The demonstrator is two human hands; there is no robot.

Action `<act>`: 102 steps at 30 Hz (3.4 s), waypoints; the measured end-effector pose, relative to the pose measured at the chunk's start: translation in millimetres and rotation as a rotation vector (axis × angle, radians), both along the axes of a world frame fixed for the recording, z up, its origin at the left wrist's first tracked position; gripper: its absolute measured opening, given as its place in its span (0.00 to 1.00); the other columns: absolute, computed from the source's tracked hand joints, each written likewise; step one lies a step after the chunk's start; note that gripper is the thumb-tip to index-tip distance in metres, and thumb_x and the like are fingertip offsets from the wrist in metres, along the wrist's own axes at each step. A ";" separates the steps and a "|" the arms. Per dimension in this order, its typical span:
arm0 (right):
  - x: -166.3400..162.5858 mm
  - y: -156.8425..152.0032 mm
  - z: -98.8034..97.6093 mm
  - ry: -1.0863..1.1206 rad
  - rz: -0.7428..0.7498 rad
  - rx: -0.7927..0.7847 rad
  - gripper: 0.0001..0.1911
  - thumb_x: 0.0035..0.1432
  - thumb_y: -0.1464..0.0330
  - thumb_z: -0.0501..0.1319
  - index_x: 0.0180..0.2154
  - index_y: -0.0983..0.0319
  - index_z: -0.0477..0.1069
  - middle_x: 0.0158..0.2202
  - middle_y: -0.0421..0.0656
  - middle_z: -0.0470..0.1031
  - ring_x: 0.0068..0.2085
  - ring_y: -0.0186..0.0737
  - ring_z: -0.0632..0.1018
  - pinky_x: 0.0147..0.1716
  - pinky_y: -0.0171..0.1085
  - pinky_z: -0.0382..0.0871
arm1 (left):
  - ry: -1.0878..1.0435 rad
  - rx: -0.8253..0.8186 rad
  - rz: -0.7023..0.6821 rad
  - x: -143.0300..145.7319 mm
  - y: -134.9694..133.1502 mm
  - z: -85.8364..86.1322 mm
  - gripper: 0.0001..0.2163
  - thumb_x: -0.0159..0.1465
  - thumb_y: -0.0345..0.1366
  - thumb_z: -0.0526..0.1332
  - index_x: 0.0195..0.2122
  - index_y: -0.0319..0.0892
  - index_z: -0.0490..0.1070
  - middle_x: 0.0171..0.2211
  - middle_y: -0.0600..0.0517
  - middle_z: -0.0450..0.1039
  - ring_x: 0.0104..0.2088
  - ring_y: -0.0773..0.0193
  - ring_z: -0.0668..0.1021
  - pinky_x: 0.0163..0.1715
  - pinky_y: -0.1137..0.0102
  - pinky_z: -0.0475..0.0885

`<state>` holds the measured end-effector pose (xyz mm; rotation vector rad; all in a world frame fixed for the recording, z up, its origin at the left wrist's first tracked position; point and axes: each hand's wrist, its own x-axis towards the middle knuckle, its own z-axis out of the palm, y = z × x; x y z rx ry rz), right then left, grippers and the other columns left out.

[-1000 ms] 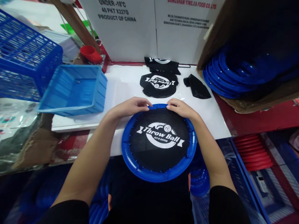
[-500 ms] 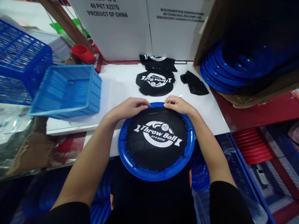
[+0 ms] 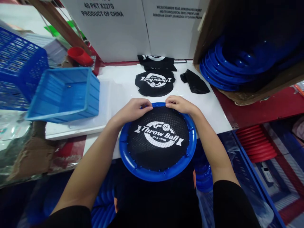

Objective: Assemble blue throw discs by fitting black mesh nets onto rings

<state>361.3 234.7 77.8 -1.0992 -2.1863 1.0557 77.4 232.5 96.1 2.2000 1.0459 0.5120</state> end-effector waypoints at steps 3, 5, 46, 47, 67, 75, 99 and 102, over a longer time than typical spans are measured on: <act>-2.7 -1.5 -1.1 -0.006 -0.033 0.022 0.15 0.67 0.53 0.62 0.36 0.57 0.76 0.43 0.45 0.77 0.45 0.48 0.77 0.51 0.48 0.73 | 0.007 -0.032 0.043 2.2 -1.2 0.1 0.07 0.68 0.37 0.62 0.35 0.43 0.77 0.35 0.50 0.80 0.36 0.60 0.77 0.42 0.64 0.71; -3.8 -1.6 -1.4 -0.010 -0.041 0.029 0.16 0.67 0.53 0.62 0.36 0.57 0.76 0.42 0.45 0.76 0.43 0.47 0.77 0.49 0.47 0.73 | 0.007 -0.058 0.055 3.1 -1.8 0.5 0.06 0.68 0.37 0.62 0.35 0.42 0.77 0.34 0.50 0.80 0.36 0.60 0.76 0.42 0.64 0.70; -21.7 -5.1 5.8 0.005 -0.021 0.163 0.13 0.68 0.57 0.63 0.39 0.58 0.80 0.47 0.47 0.82 0.48 0.49 0.80 0.52 0.49 0.74 | -0.032 -0.143 0.156 12.4 -3.7 0.5 0.05 0.67 0.31 0.62 0.33 0.42 0.73 0.34 0.51 0.78 0.37 0.59 0.76 0.43 0.63 0.69; -23.3 -4.2 6.2 -0.002 0.021 0.165 0.13 0.67 0.56 0.64 0.38 0.58 0.79 0.47 0.47 0.82 0.49 0.49 0.80 0.54 0.50 0.74 | -0.036 -0.143 0.157 12.7 -3.6 0.1 0.05 0.67 0.31 0.62 0.32 0.43 0.72 0.34 0.51 0.78 0.37 0.59 0.76 0.43 0.63 0.69; -31.6 2.3 -1.5 -0.055 -0.078 0.155 0.09 0.65 0.64 0.63 0.32 0.58 0.72 0.35 0.43 0.75 0.39 0.44 0.75 0.43 0.44 0.68 | -0.023 -0.007 0.211 17.5 -0.7 -11.3 0.05 0.62 0.33 0.62 0.30 0.43 0.75 0.31 0.50 0.80 0.33 0.61 0.76 0.37 0.65 0.68; -29.8 0.2 -4.1 -0.005 -0.111 0.111 0.08 0.62 0.62 0.64 0.33 0.59 0.75 0.38 0.44 0.79 0.41 0.44 0.78 0.46 0.44 0.70 | 0.012 -0.033 0.238 17.0 2.8 -10.4 0.07 0.65 0.34 0.61 0.32 0.42 0.77 0.33 0.48 0.81 0.34 0.59 0.77 0.38 0.64 0.68; -28.6 -2.2 -4.5 0.015 -0.130 0.106 0.08 0.60 0.62 0.65 0.31 0.58 0.74 0.39 0.44 0.80 0.42 0.46 0.79 0.46 0.45 0.71 | 0.084 -0.045 0.182 14.0 7.2 -4.9 0.04 0.63 0.33 0.64 0.31 0.43 0.78 0.32 0.48 0.80 0.33 0.58 0.76 0.39 0.62 0.70; -28.0 -2.7 -4.3 0.018 -0.112 0.108 0.08 0.61 0.62 0.65 0.31 0.58 0.74 0.41 0.45 0.81 0.43 0.47 0.79 0.48 0.47 0.71 | -0.022 -0.123 0.146 8.0 6.0 -4.1 0.06 0.64 0.36 0.64 0.32 0.42 0.78 0.32 0.49 0.80 0.34 0.59 0.77 0.40 0.63 0.72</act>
